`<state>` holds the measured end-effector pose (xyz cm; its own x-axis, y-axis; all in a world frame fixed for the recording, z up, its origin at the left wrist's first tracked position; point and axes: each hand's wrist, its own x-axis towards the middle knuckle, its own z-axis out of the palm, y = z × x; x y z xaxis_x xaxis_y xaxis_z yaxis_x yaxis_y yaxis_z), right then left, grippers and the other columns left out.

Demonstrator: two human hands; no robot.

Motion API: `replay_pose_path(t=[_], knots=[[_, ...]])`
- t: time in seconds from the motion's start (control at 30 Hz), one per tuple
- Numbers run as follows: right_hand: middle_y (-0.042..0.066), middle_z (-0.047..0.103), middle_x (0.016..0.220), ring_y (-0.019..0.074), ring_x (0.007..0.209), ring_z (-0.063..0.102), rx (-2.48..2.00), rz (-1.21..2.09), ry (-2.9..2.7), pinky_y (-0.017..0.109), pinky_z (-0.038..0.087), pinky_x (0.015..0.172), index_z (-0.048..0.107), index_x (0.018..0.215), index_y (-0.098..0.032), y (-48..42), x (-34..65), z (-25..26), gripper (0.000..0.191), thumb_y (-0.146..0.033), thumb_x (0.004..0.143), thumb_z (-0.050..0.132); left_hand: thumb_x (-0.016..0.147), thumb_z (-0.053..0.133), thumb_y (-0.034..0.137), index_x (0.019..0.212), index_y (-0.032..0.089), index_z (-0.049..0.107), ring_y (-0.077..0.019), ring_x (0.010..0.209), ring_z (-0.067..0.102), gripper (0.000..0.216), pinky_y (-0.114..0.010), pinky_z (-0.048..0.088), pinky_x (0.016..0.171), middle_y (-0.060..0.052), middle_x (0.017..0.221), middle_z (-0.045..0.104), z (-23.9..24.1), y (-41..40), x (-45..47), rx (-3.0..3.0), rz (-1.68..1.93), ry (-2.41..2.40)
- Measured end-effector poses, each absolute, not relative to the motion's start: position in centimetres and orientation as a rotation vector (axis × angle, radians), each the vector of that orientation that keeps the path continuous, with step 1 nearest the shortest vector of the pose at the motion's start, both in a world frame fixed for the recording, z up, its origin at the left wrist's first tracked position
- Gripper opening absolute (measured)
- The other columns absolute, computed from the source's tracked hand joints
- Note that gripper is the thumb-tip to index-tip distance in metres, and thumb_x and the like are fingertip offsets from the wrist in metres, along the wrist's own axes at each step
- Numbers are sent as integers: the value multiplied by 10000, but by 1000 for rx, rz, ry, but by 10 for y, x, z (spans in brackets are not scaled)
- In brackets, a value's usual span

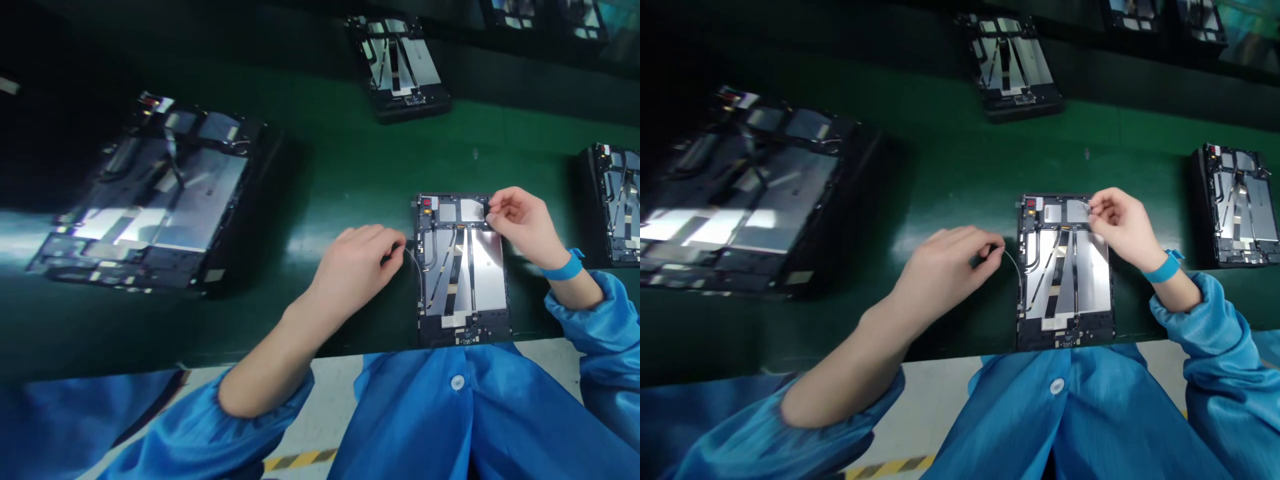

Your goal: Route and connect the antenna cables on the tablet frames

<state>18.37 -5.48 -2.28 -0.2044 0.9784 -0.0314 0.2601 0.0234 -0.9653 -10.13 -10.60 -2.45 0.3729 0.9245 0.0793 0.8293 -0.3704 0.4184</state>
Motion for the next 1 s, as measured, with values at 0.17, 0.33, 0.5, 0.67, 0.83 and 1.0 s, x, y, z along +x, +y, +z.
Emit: replay_pose_path(t=[0.17, 0.33, 0.5, 0.67, 0.83, 1.0], knots=[[-39, 691, 739, 102, 634, 605, -969, 1395, -2214, 255, 480, 678, 687, 850, -198, -69, 136, -2, 113, -131, 800, 763, 1020, 548, 283, 918, 267, 746, -226, 826, 637, 223, -382, 466, 764, -61, 884, 720, -3, -115, -88, 2440, 745, 1405], [-46, 703, 726, 96, 617, 615, -849, 1487, -2261, 232, 490, 664, 677, 839, -197, -71, 124, -5, 136, -77, 816, 737, 1020, 562, 245, 964, 269, 748, -213, 877, 658, 196, -389, 534, 815, -63, 966, 721, -8, -124, -86, 2279, 859, 1466], [-42, 693, 740, 95, 624, 615, -788, 1490, -2321, 221, 459, 642, 642, 831, -196, -70, 123, -5, 145, -82, 835, 732, 996, 601, 243, 1028, 275, 728, -213, 875, 665, 134, -401, 576, 848, -56, 996, 713, -10, -133, -82, 2085, 963, 1528], [-45, 632, 681, 99, 600, 555, -625, 1315, -2587, 232, 404, 638, 650, 812, -194, -63, 131, -6, 160, -38, 850, 657, 934, 648, 225, 1499, 273, 460, -114, 693, 601, 598, -303, 574, 687, -58, 1161, 654, -14, -151, -74, 1616, 959, 1539], [11, 677, 787, 146, 719, 576, -520, 1149, -2650, 272, 411, 697, 644, 839, -199, -58, 132, -11, 165, -71, 924, 586, 899, 651, 211, 1529, 260, 393, -60, 619, 560, 683, -220, 493, 555, -28, 1117, 569, -26, -172, -68, 1199, 666, 1342], [-33, 618, 723, 116, 652, 520, -428, 1282, -2636, 259, 385, 676, 626, 836, -210, -54, 130, -8, 162, -63, 894, 590, 901, 652, 203, 1504, 267, 414, -78, 652, 546, 652, -224, 489, 573, -9, 1042, 557, -30, -175, -68, 1086, 687, 1298]])
